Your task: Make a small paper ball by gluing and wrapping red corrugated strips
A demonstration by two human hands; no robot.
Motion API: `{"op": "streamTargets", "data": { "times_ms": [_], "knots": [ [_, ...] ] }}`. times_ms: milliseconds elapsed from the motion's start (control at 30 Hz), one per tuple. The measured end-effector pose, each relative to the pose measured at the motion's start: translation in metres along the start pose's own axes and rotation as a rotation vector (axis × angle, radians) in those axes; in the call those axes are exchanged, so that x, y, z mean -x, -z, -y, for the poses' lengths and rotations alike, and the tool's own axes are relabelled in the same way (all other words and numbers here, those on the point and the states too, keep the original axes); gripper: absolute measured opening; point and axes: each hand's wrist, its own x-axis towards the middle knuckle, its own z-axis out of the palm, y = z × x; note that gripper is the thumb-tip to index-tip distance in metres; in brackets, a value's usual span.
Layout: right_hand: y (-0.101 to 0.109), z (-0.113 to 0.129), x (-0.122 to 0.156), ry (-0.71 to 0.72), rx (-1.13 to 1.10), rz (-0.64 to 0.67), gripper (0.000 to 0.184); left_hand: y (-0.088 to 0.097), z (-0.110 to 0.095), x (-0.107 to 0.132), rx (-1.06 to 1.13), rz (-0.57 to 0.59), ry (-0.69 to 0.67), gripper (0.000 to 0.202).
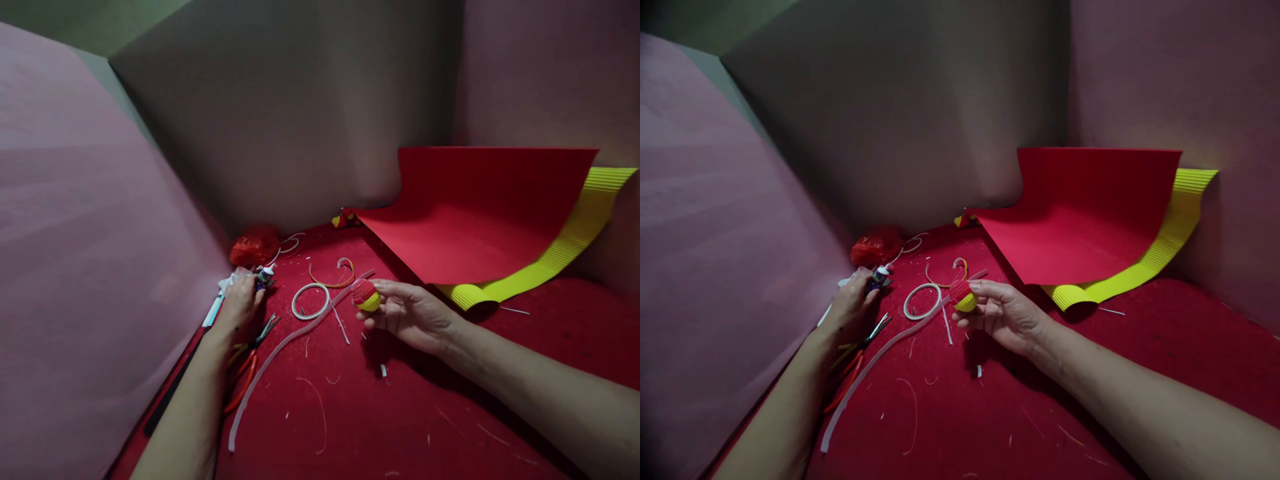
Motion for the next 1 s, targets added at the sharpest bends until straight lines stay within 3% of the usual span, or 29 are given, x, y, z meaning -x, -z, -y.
{"op": "streamTargets", "data": {
  "times_ms": [267, 500, 700, 867, 1000],
  "knots": [
    [0.001, -0.001, 0.000, -0.014, -0.010, -0.025, 0.011, 0.005, 0.001, -0.001, -0.018, -0.075, -0.014, 0.024],
    [0.003, -0.003, -0.001, -0.009, -0.005, 0.006, 0.012, 0.041, -0.012, 0.003, 0.026, -0.107, -0.041, 0.034],
    [0.003, -0.004, -0.002, 0.003, -0.061, -0.026, 0.009, 0.068, -0.059, 0.023, 0.105, -0.089, -0.183, 0.033],
    [-0.001, -0.002, -0.002, -0.015, -0.096, -0.043, 0.009, 0.074, -0.108, 0.041, 0.155, -0.098, -0.414, 0.028],
    [-0.003, -0.001, -0.002, -0.025, -0.113, -0.045, 0.008, 0.074, -0.130, 0.053, 0.156, -0.074, -0.470, 0.031]
  ]
}}
